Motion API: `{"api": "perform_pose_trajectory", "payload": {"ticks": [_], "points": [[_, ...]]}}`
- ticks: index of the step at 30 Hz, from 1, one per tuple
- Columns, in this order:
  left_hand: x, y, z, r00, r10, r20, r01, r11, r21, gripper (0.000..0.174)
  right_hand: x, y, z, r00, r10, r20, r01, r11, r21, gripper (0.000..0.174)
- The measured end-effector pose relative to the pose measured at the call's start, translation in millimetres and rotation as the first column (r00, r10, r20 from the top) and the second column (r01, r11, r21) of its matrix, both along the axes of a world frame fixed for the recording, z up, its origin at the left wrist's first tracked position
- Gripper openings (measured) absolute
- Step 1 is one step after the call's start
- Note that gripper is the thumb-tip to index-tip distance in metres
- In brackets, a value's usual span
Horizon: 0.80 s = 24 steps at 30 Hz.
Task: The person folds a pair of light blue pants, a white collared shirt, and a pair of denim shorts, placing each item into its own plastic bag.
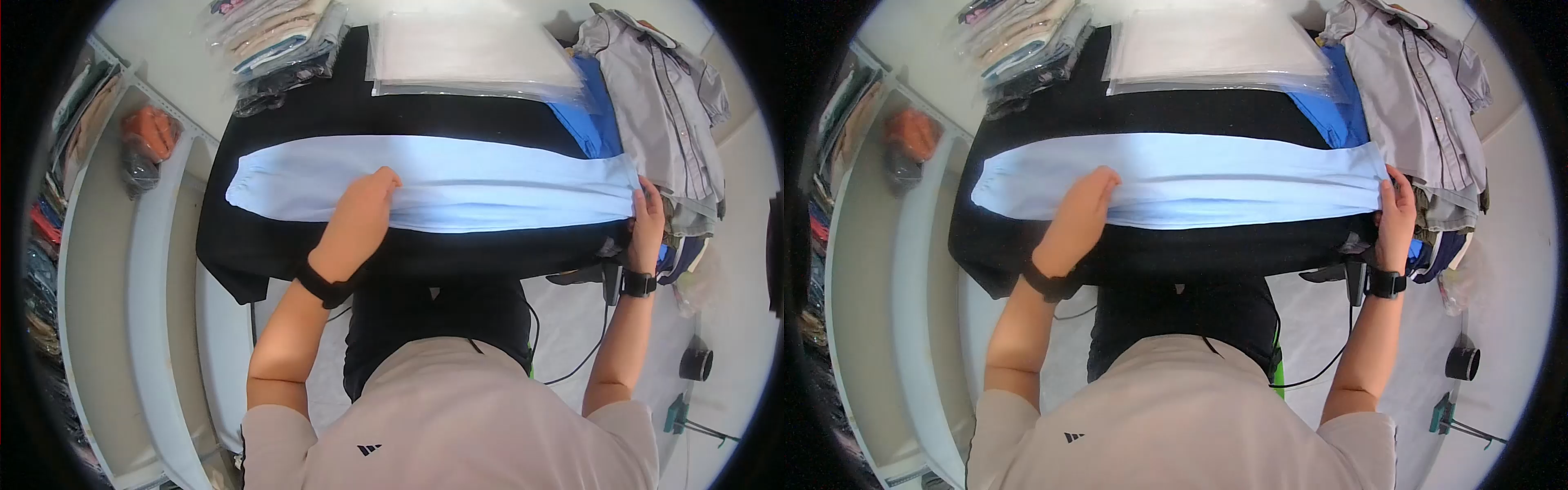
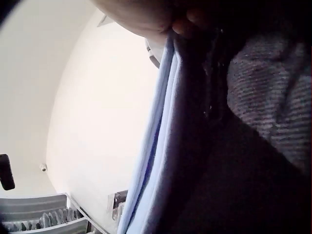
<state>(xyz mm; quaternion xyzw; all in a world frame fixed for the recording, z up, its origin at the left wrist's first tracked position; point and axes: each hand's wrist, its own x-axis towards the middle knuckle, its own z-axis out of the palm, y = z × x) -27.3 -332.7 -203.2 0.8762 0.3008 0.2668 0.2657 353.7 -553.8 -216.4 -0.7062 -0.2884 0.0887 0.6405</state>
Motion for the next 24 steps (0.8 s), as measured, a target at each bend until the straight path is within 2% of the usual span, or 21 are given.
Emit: {"api": "perform_pose_trajectory", "payload": {"ticks": [2, 6, 8, 9, 10, 11, 14, 15, 18, 20, 21, 23, 24], "points": [[4.0, -4.8, 4.9, 0.996, -0.044, -0.079, 0.044, 0.999, 0.0, 0.016, -6.4, 1.3, 2.9, 1.0, -0.03, 0.002, 0.03, 0.999, 0.014, 0.028], [7.9, -12.5, 14.1, 0.993, -0.006, -0.119, 0.017, 0.996, 0.088, 0.016, -3.5, 2.5, -1.8, 0.994, -0.094, 0.046, 0.096, 0.995, -0.023, 0.027], [8.1, -8.5, 11.5, 0.974, 0.166, -0.155, -0.141, 0.976, 0.164, 0.03, -4.2, 2.6, -2.9, 0.995, -0.094, 0.042, 0.095, 0.995, -0.01, 0.027], [5.0, -6.6, 12.2, 0.971, 0.176, -0.162, -0.148, 0.974, 0.171, 0.03, -3.4, 3.1, -3.9, 0.994, -0.102, 0.046, 0.102, 0.995, 0.004, 0.027], [0.8, -5.7, 12.6, 0.969, 0.204, -0.14, -0.156, 0.942, 0.296, 0.034, -1.0, 3.4, -5.4, 0.992, -0.109, 0.066, 0.109, 0.994, -0.001, 0.028], [-3.8, -5.9, 12.8, 0.966, 0.229, -0.116, -0.163, 0.896, 0.413, 0.039, -6.9, 2.5, -0.9, 0.994, -0.104, 0.011, 0.104, 0.995, -0.002, 0.028], [-20.8, -9.7, 19.9, 0.972, 0.194, -0.129, -0.144, 0.936, 0.322, 0.043, 2.1, 1.4, -8.6, 0.997, -0.078, 0.026, 0.078, 0.997, 0.014, 0.028], [-24.0, -11.8, 25.2, 0.97, 0.202, -0.137, -0.149, 0.935, 0.323, 0.043, -1.1, 2.3, -7.0, 0.992, -0.121, 0.043, 0.121, 0.993, -0.011, 0.028], [-30.8, -15.2, 34.1, 0.983, 0.131, -0.126, -0.093, 0.957, 0.274, 0.041, -3.4, 4.3, -6.4, 0.99, -0.125, 0.06, 0.125, 0.992, 0.001, 0.027], [-33.8, -12.3, 29.4, 0.974, -0.144, -0.172, 0.192, 0.933, 0.304, 0.046, -3.2, 5.2, -6.6, 0.989, -0.129, 0.072, 0.13, 0.991, -0.011, 0.028], [-36.6, -12.2, 23.7, 0.974, -0.142, -0.174, 0.19, 0.936, 0.298, 0.046, -2.7, 5.1, -7.1, 0.986, -0.142, 0.089, 0.144, 0.989, -0.014, 0.028], [-41.2, -12.2, 8.3, 0.931, -0.301, -0.207, 0.344, 0.914, 0.216, 0.042, 3.7, 4.1, -13.7, 0.988, -0.13, 0.084, 0.132, 0.991, -0.019, 0.028], [-41.0, -12.0, 3.1, 0.939, -0.305, -0.16, 0.336, 0.916, 0.219, 0.038, 8.3, 5.7, -18.0, 0.979, -0.14, 0.146, 0.139, 0.99, 0.021, 0.028]]}}
